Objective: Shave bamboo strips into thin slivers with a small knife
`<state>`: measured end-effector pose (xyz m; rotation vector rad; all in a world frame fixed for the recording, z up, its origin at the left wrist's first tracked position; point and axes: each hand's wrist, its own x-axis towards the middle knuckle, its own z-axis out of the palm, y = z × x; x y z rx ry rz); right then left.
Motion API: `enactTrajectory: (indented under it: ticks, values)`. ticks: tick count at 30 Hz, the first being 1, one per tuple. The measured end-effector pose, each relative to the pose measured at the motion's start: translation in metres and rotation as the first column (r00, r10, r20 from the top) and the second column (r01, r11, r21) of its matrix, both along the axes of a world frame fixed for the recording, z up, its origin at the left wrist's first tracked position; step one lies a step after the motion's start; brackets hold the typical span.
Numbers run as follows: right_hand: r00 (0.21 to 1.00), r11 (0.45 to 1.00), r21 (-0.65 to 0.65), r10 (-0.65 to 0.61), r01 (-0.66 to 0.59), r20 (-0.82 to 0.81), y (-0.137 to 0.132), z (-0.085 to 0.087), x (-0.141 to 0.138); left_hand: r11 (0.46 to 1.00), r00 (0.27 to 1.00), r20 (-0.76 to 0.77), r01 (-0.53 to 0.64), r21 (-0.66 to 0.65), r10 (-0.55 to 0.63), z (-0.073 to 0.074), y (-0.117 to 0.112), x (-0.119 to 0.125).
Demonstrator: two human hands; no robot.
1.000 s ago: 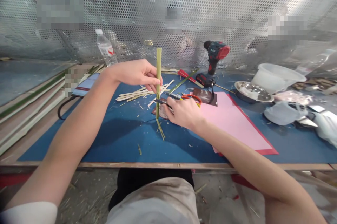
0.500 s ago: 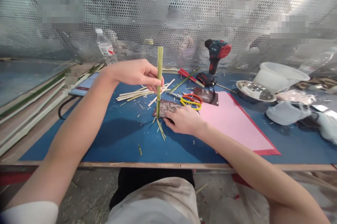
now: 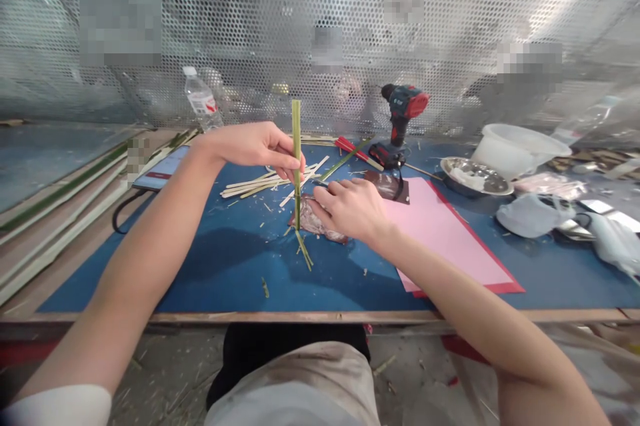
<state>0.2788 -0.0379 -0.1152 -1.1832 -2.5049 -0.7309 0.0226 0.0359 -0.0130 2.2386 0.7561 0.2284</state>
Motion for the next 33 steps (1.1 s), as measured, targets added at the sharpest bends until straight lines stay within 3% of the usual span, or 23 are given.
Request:
enactTrajectory:
  ticks: [12,18,23,28,33]
  values:
    - [0.988,0.971,-0.19,-0.151,0.144,-0.021,0.001,-0.02,0.0,0.999,0.998,0.045,0.033,0.004,-0.033,-0.009,0.008,0.009]
    - [0.989,0.94,-0.334,-0.02,0.068,0.143,-0.01,-0.039,-0.002,1.0,1.0,-0.008,0.017,-0.001,-0.017,0.001,-0.001,0.004]
    - [0.994,0.969,-0.238,0.08,-0.059,0.079,-0.01,-0.033,0.001,1.0,0.999,-0.032,-0.012,0.013,0.013,0.007,-0.007,0.006]
    - [0.998,0.999,-0.009,-0.038,0.038,-0.057,-0.007,-0.013,-0.003,0.998,0.998,-0.038,-0.057,0.03,0.058,0.005,-0.006,0.009]
    - [0.995,0.979,-0.177,-0.101,0.103,0.019,-0.008,-0.025,-0.007,0.998,0.998,-0.047,-0.042,0.052,0.045,0.005,-0.004,0.005]
